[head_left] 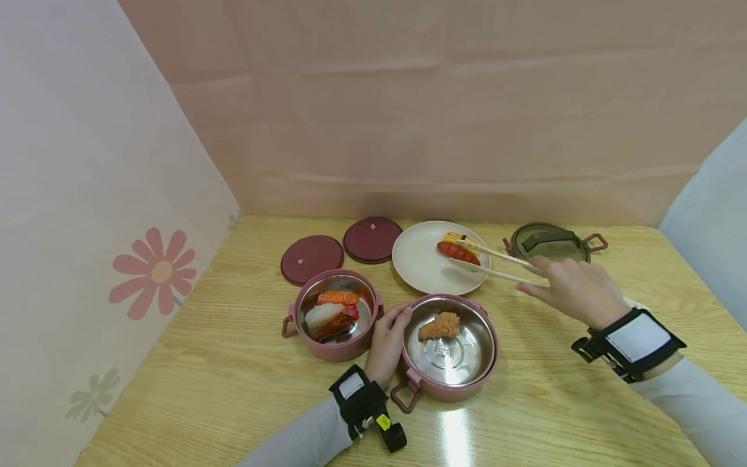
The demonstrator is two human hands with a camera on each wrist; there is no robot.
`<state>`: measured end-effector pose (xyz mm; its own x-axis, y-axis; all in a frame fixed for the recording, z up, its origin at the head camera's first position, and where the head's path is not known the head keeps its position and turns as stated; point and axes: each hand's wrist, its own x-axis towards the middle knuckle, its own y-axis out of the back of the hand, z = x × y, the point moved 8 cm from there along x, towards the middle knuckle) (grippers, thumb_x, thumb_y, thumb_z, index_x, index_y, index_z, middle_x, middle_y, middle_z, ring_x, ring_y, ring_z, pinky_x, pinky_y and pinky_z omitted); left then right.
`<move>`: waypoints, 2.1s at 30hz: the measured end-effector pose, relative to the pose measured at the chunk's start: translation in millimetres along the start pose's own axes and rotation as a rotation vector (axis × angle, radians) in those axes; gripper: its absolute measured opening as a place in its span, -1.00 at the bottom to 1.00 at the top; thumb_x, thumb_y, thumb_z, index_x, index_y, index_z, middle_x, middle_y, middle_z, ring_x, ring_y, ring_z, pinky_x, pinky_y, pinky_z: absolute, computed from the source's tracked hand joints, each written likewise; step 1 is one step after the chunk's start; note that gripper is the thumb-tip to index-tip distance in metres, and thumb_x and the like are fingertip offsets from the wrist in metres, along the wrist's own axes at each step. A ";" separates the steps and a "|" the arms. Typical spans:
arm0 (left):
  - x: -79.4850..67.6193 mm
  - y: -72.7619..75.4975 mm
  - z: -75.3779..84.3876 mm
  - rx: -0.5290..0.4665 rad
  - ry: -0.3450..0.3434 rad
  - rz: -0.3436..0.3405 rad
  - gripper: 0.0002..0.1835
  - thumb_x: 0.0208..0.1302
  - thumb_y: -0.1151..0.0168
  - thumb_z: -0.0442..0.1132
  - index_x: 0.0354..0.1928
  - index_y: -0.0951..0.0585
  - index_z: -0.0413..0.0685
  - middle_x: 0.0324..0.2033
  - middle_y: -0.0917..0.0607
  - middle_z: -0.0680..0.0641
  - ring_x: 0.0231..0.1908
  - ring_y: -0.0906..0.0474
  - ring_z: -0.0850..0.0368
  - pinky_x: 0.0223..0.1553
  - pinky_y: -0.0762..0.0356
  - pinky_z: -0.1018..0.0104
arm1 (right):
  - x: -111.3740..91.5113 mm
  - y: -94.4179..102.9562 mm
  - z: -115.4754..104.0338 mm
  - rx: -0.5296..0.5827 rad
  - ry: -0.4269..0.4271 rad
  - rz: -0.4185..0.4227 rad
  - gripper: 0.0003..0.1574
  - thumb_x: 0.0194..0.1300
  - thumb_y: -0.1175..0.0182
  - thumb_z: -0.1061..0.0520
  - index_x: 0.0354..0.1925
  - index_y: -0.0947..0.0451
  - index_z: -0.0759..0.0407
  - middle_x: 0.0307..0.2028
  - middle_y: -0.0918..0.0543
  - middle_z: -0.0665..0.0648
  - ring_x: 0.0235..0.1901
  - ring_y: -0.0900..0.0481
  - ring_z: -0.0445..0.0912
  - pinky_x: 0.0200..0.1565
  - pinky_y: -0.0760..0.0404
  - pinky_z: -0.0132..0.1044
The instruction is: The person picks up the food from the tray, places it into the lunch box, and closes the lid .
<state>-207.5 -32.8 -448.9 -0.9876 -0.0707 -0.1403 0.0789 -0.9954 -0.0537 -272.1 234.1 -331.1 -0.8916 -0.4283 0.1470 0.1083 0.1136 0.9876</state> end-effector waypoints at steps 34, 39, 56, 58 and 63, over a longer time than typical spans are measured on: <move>-0.5 -0.3 1.4 0.000 -0.014 0.002 -0.58 0.47 0.01 -0.05 0.18 -0.56 -0.14 0.15 -0.60 -0.12 0.24 -0.44 -0.04 0.34 -0.29 -0.01 | 1.9 -22.9 1.0 0.020 0.004 -0.052 -0.43 0.36 -0.17 -0.10 0.09 -0.49 0.32 -0.65 -0.56 0.07 -0.72 -0.43 -0.16 -0.77 -0.30 -0.28; -1.1 -0.2 2.3 0.001 -0.017 0.004 -0.58 0.47 0.01 -0.06 0.18 -0.56 -0.15 0.14 -0.61 -0.12 0.24 -0.44 -0.05 0.33 -0.30 -0.01 | 0.8 -22.9 1.5 0.008 0.011 -0.033 -0.48 0.36 -0.16 -0.11 0.05 -0.50 0.27 -0.71 -0.45 0.00 -0.74 -0.37 -0.16 -0.77 -0.26 -0.27; -1.0 -0.8 3.7 0.002 -0.012 0.014 -0.58 0.47 0.01 -0.06 0.19 -0.56 -0.14 0.15 -0.60 -0.12 0.24 -0.43 -0.04 0.34 -0.29 0.00 | -3.4 -22.3 -10.2 0.034 0.072 -0.020 -0.45 0.33 -0.21 -0.09 0.03 -0.54 0.35 -0.73 -0.47 -0.03 -0.74 -0.34 -0.23 -0.77 -0.28 -0.30; -0.9 -0.8 3.1 0.004 -0.004 0.014 -0.58 0.47 0.01 -0.06 0.19 -0.55 -0.14 0.15 -0.60 -0.12 0.25 -0.43 -0.04 0.34 -0.29 0.00 | -4.0 -22.1 -11.3 0.032 0.076 -0.021 -0.44 0.32 -0.22 -0.09 0.03 -0.54 0.35 -0.74 -0.45 -0.05 -0.75 -0.32 -0.24 -0.77 -0.26 -0.32; -0.2 -1.2 2.0 0.012 0.007 0.010 -0.58 0.47 0.02 -0.06 0.20 -0.54 -0.14 0.17 -0.59 -0.12 0.25 -0.43 -0.05 0.34 -0.29 -0.01 | -5.8 -19.5 -14.3 0.031 0.096 -0.006 -0.45 0.31 -0.23 -0.08 0.02 -0.55 0.36 -0.76 -0.43 -0.07 -0.76 -0.29 -0.26 -0.77 -0.24 -0.34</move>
<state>-207.6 -31.8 -446.8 -0.9859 -0.0799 -0.1473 0.0868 -0.9954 -0.0407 -262.8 221.6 -350.5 -0.8459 -0.5126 0.1476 0.0887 0.1377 0.9865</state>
